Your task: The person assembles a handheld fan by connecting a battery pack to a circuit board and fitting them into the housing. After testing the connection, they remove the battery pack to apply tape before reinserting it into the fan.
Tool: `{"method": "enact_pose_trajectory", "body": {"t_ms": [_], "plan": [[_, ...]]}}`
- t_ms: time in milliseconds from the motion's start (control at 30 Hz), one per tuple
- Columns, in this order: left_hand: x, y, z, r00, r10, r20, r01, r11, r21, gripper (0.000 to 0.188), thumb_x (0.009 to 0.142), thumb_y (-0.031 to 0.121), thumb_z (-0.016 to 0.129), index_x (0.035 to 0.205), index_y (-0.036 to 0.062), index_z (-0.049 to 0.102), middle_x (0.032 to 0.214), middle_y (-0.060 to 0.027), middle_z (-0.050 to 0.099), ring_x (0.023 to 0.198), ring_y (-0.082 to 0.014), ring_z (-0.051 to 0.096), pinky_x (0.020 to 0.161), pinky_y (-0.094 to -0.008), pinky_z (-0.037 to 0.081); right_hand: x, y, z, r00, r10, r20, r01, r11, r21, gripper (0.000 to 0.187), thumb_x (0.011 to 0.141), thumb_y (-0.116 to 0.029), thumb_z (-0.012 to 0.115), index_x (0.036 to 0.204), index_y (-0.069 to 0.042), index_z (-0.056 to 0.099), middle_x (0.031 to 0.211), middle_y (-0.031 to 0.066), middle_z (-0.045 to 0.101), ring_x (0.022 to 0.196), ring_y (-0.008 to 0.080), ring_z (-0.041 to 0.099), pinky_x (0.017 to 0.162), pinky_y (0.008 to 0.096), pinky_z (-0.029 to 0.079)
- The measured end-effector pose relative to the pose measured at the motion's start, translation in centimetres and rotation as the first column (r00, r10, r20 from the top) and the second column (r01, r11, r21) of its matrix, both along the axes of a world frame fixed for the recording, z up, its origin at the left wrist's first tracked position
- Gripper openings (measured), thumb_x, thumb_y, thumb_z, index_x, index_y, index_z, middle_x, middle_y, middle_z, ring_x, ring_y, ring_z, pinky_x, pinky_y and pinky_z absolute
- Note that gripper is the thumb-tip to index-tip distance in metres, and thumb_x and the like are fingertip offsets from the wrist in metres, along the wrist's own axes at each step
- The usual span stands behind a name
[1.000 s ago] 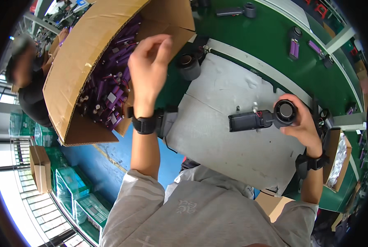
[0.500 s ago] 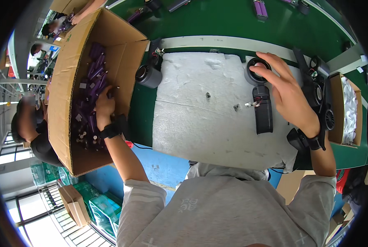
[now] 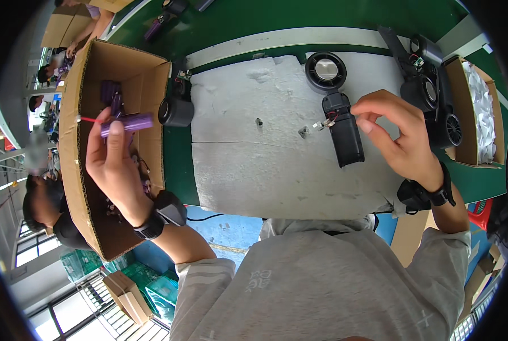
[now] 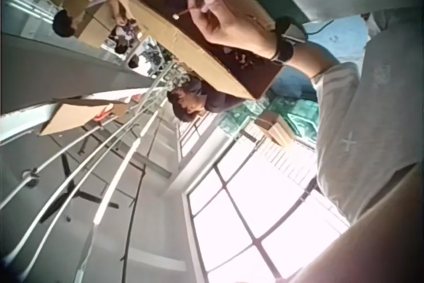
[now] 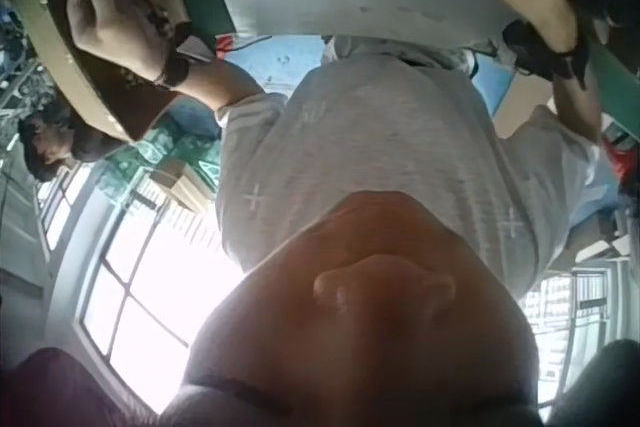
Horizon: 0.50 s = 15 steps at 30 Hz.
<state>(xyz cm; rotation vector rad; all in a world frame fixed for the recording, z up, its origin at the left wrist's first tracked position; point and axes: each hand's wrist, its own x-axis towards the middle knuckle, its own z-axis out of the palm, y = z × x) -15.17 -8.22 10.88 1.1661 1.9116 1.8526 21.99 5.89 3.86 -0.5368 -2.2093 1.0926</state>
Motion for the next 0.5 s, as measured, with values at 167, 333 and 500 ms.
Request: {"method": "enact_pose_trajectory", "body": {"t_ms": [167,333,500], "plan": [[12.0,5.0,-3.7,0.768,-0.635,0.082,0.640,0.766,-0.065,0.043,0.070,0.001,0.084,0.109,-0.0009,0.065,0.102,-0.0087,0.062,0.092,-0.0163,0.064,0.079,-0.0287,0.057,-3.1,-2.3,-0.9,0.989,0.019,-0.146,-0.053,0.970,-0.236,0.033,0.080,0.002,0.070,0.111,0.001,0.058,0.105,0.0132,0.064,0.088,0.0190,0.062,0.076,0.0291,0.050],[17.2,7.3,-6.0,0.740,-0.594,-0.316,0.587,0.799,-0.128,0.044,0.067,0.005,0.085,0.104,0.0013,0.063,0.099,-0.0107,0.062,0.083,-0.0198,0.063,0.072,-0.0294,0.053,-1.6,-1.7,-2.7,0.981,-0.189,-0.053,0.165,0.939,-0.301,0.027,0.079,0.002,0.072,0.102,0.002,0.058,0.103,0.0127,0.065,0.087,0.0163,0.061,0.074,0.0275,0.049],[16.8,7.5,-7.9,0.704,-0.666,-0.248,0.506,0.714,-0.483,0.038,0.065,0.006,0.086,0.095,0.0015,0.062,0.093,-0.0093,0.061,0.075,-0.0195,0.059,0.066,-0.0287,0.050,-0.8,0.3,-4.3,0.915,-0.392,-0.093,0.368,0.908,-0.202,0.026,0.073,0.001,0.076,0.095,0.002,0.062,0.097,0.0107,0.067,0.087,0.0208,0.064,0.074,0.0288,0.051]]}}
